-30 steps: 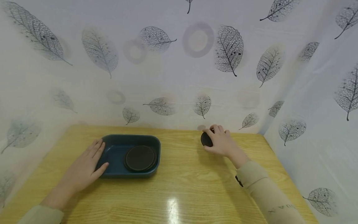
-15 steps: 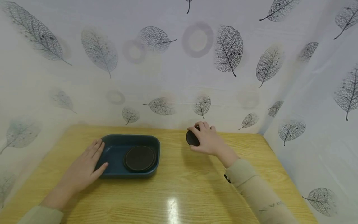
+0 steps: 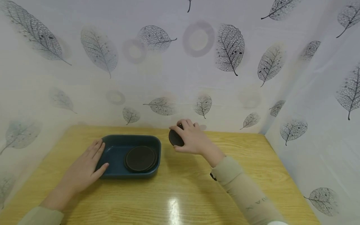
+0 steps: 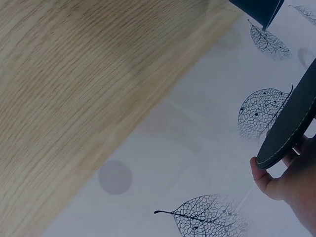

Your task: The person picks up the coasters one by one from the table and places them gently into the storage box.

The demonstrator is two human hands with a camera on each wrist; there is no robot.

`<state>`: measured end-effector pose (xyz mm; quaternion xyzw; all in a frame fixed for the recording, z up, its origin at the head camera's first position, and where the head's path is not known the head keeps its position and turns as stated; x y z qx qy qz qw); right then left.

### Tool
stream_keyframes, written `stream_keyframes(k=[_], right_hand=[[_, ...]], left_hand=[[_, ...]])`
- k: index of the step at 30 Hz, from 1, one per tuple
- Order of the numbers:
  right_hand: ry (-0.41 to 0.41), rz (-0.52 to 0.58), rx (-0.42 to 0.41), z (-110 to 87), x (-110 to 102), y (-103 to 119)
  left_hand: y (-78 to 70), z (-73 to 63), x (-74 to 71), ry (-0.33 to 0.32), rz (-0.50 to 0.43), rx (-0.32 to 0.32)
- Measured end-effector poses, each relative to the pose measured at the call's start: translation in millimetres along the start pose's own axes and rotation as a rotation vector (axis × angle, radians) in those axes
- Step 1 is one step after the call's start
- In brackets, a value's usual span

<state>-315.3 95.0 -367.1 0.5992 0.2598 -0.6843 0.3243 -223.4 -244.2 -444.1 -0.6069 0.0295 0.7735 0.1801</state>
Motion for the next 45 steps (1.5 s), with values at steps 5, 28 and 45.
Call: stream_keyframes(k=[5,28,45], right_hand=[[-0.003,0.021,-0.034,13.8,0,15],[0.141,-0.097,-0.170,53.5,35,83],[0.166,-0.154,-0.227,74.0,59,119]], left_hand=[[0.9,0.6,0.9,0.001,0.009,0.004],[1.2,0.8,0.0,0.010,-0.003,-0.005],[1.4,0.6,1.1,0.005,-0.007,-0.012]])
Point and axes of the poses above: each hand's wrist, its own z-axis towards the middle knuckle, its own x-axis out of the palm, y = z × x, the point moved 8 cm from there along z, towards the middle knuckle, and after that the axes turned 7 degrees about -x, right-handed, at the moved point
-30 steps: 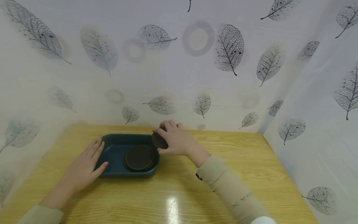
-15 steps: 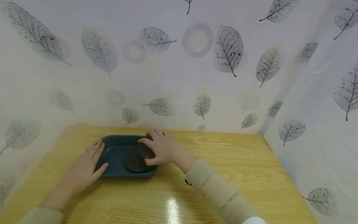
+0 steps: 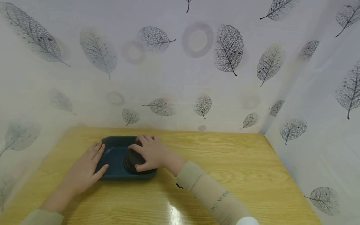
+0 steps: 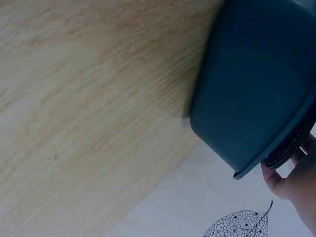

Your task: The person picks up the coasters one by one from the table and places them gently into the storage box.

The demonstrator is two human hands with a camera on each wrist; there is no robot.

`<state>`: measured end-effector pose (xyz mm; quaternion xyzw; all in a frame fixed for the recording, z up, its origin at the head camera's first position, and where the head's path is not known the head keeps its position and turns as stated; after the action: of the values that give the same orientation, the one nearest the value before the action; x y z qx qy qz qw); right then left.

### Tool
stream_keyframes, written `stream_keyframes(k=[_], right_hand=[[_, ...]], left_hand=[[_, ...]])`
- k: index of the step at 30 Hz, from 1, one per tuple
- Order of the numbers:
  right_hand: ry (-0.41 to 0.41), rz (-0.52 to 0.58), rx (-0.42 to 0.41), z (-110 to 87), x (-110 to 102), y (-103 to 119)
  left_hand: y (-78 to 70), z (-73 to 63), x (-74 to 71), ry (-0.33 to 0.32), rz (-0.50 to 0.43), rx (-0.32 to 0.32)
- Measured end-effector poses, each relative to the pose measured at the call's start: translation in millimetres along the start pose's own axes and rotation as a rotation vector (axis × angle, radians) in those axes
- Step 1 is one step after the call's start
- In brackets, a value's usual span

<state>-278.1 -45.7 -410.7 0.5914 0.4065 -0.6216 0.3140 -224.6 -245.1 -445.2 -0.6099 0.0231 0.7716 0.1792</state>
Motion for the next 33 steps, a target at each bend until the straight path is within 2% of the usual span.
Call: stream_keyframes(k=[7,16,22,33], right_hand=[[0.018,0.013,0.004,-0.1,8,3],[0.015,0.005,0.007,-4.9,5,3],[-0.011,-0.003,0.015,-10.2,8,-2],[-0.022,-0.020,0.025,-32.8,-5,-9]], left_hand=[[-1.0,-0.3,0.9,-0.004,-0.007,0.013],[-1.3,-0.4,-2.2,-0.033,-0.005,0.025],[-1.5,-0.9,-1.5,-0.013,0.004,0.025],[-0.1,0.6,-5.1,0.034,0.034,0.026]])
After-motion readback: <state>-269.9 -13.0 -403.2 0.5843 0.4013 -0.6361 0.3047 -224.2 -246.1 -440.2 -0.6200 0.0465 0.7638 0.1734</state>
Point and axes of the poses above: each hand's wrist, its own z-axis towards the middle knuckle, its own x-axis out of the palm, y = z × x, the point moved 8 cm from there along z, towards the middle knuckle, and after that the axes turned 7 degrees about -x, right-handed, at the moved point
